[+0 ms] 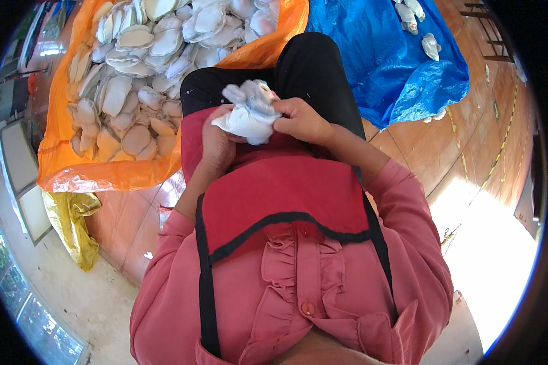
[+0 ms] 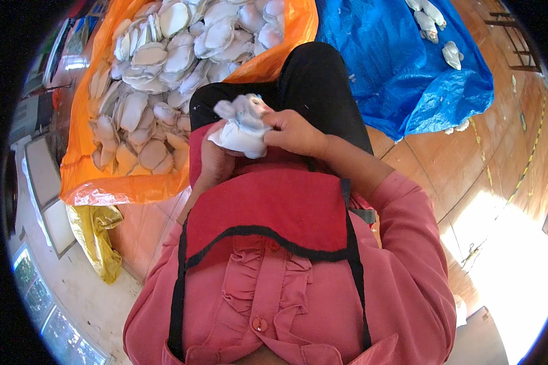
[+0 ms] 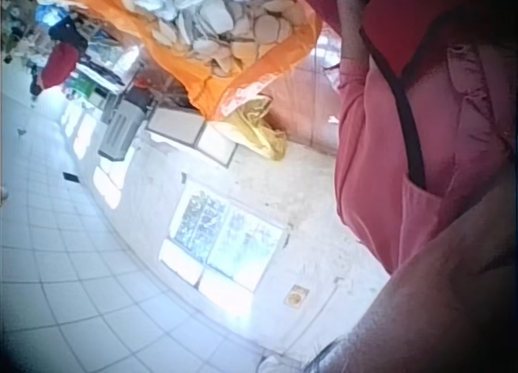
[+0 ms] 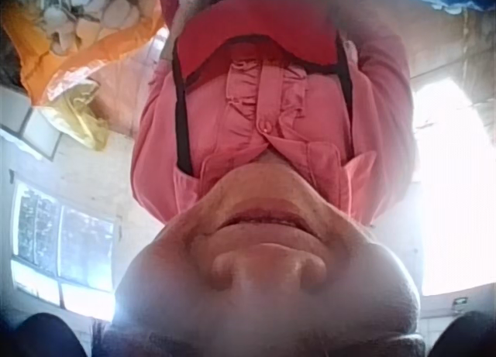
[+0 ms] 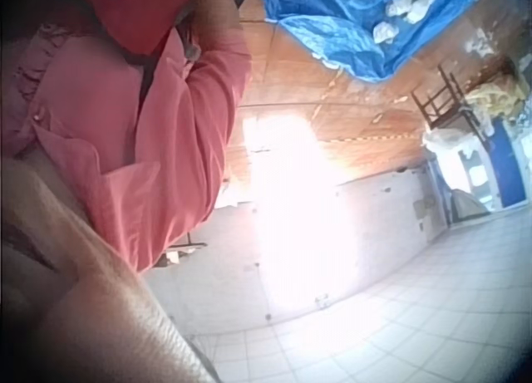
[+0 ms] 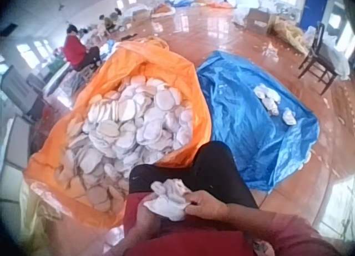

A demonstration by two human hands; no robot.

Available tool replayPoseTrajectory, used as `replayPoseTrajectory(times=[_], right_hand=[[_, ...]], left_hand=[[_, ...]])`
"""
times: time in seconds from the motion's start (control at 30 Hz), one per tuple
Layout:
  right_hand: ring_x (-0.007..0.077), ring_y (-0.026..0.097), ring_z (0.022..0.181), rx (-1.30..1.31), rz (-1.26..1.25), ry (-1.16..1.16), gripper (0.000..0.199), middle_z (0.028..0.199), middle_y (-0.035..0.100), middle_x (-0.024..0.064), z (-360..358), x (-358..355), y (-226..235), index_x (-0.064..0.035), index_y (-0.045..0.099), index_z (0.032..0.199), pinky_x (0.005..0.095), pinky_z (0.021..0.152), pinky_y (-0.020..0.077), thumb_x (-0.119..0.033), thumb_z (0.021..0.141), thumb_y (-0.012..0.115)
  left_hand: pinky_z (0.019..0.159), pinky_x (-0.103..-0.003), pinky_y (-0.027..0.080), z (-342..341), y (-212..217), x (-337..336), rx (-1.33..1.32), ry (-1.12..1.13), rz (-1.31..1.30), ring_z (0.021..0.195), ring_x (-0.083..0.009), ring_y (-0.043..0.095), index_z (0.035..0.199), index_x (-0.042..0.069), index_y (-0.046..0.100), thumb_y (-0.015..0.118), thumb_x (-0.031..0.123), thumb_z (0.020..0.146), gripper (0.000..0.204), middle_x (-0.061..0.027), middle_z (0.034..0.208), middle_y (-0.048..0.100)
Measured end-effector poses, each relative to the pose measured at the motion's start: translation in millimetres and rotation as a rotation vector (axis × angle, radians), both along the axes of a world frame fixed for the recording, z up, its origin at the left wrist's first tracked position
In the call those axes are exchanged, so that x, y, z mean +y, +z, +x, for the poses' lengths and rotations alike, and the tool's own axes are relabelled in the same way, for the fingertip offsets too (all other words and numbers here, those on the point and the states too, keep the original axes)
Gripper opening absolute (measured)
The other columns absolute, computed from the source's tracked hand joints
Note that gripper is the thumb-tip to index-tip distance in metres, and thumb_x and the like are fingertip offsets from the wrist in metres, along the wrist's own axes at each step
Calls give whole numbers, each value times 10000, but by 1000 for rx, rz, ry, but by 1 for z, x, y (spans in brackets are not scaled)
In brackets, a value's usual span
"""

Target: The person sits on the floor and repeatedly stuffs white fabric into the openings of white slipper-like sandals taken from a large orange bag. The person handles the sandals one at a time, inserting the fabric by hand and adjusting it inside each unit.

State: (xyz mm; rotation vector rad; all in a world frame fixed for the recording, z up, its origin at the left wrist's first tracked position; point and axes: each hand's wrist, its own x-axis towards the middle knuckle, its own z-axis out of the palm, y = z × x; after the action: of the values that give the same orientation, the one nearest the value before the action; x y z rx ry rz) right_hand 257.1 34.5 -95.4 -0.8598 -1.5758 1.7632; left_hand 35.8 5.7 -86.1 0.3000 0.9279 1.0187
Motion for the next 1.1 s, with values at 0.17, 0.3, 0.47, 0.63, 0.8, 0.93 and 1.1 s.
replayPoseTrajectory(times=[0.17,0.3,0.47,0.63,0.8,0.93,1.1], right_hand=[[127,546,616,-196,-81,306,222,655,574,36,15,30,15,22,655,871,291,578,439,-151,760,573],[88,525,587,-226,-310,141,257,663,556,34,24,22,16,-3,632,1005,253,530,421,-134,796,559],[97,542,641,-76,-208,-69,383,833,584,66,25,6,13,-37,535,1188,251,568,446,-97,811,572],[119,572,750,-142,21,-267,429,906,590,59,15,2,18,-99,528,1242,279,656,487,-134,844,682],[226,630,892,-301,577,-486,382,1013,653,90,12,11,13,-93,604,1181,331,762,510,-135,824,731],[278,621,954,-291,522,-500,318,979,665,118,9,14,11,-71,658,1108,359,814,498,-150,809,733],[284,618,955,-492,284,-327,273,929,663,140,8,15,12,-53,692,1058,357,833,485,-198,827,706]], left_hand=[[603,-301,548,-8,-9,-6,256,-25,138,761,-199,649,948,15,640,585,-77,713,259,-84,890,665],[807,-302,510,-7,25,2,420,-224,125,908,-184,627,1094,3,618,620,-34,721,375,-79,986,654],[955,-300,423,-16,53,22,281,-558,29,1069,-159,576,1259,-1,554,723,129,767,536,-74,1139,625],[851,-305,490,8,42,42,494,-634,62,962,-170,628,1193,0,604,770,232,787,497,-81,1093,653],[755,-324,524,25,31,44,876,-530,206,828,-213,683,1094,11,659,788,258,754,440,-124,931,709],[780,-357,523,33,35,43,1118,-588,329,855,-254,674,1073,3,650,801,318,739,483,-143,946,697],[799,-416,522,37,30,26,1199,-482,403,927,-360,669,1068,-4,615,809,368,691,564,-212,976,682]])
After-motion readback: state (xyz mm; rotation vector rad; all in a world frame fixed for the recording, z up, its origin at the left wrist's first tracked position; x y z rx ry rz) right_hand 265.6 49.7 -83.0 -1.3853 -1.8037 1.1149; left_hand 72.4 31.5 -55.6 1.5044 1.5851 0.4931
